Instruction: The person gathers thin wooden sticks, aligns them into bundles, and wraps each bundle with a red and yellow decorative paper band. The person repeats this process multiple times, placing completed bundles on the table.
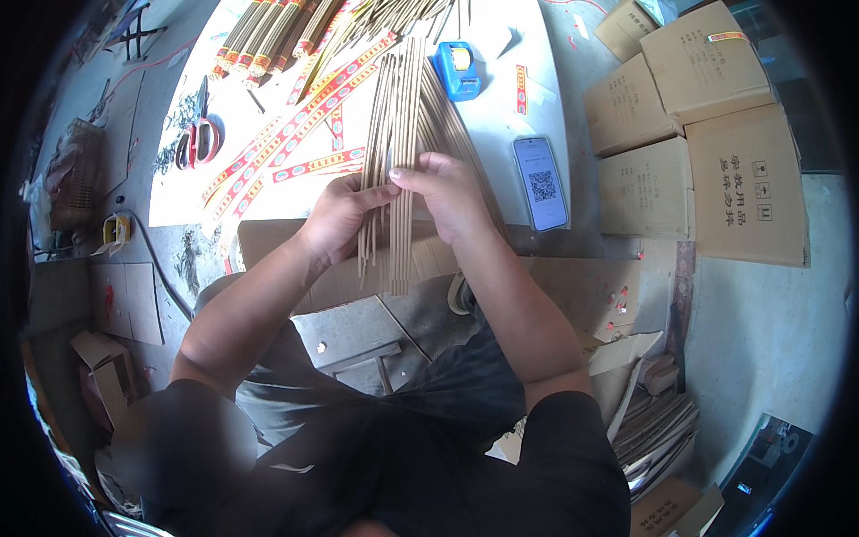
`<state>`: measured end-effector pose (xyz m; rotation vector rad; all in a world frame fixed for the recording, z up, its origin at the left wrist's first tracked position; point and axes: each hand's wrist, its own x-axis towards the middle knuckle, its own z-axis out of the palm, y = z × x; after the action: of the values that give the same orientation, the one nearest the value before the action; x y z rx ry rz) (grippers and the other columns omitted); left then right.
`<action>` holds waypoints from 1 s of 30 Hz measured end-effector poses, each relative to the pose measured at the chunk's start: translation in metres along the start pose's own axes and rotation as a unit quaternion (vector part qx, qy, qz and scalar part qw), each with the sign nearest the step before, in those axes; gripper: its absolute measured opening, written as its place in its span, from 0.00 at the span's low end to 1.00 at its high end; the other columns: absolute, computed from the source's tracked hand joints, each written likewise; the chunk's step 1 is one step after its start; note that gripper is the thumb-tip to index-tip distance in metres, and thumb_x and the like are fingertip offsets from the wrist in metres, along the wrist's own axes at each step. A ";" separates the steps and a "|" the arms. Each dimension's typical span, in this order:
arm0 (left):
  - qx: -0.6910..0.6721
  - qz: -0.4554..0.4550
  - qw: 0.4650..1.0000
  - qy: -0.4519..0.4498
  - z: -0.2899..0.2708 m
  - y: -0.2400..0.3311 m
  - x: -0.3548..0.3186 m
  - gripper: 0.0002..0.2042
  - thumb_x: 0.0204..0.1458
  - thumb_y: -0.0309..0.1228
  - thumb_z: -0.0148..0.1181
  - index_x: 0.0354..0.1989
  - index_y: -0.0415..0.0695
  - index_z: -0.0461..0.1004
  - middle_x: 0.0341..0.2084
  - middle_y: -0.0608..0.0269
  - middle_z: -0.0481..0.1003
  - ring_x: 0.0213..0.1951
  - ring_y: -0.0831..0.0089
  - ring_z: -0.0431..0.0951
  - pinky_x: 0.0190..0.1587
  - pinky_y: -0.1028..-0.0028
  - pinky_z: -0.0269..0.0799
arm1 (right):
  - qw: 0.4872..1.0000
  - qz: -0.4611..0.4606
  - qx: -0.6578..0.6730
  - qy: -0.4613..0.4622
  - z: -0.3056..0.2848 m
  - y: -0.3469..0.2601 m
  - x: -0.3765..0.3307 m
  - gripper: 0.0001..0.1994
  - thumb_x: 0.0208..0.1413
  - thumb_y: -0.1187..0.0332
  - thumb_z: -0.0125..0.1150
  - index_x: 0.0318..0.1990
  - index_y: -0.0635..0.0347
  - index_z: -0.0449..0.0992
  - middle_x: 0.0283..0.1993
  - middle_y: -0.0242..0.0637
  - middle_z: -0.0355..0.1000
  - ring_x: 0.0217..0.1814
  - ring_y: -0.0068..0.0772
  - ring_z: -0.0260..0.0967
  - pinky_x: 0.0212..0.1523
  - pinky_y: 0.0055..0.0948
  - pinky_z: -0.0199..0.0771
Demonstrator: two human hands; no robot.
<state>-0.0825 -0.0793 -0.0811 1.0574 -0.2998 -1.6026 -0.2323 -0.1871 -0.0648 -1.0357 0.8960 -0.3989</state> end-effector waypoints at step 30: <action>-0.034 -0.031 0.999 -0.023 0.005 0.009 -0.007 0.11 0.63 0.26 0.59 0.51 0.34 0.74 0.40 0.58 0.79 0.40 0.70 0.82 0.44 0.68 0.82 | 0.998 0.029 0.001 -0.055 -0.005 -0.002 0.003 0.09 0.64 0.68 0.66 0.47 0.62 0.79 0.40 0.36 0.79 0.37 0.27 0.79 0.40 0.30 0.82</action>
<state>-0.0807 -0.0783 -0.0689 0.9871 -0.2424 -1.6819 -0.2343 -0.1923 -0.0656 -1.0171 0.8248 -0.2920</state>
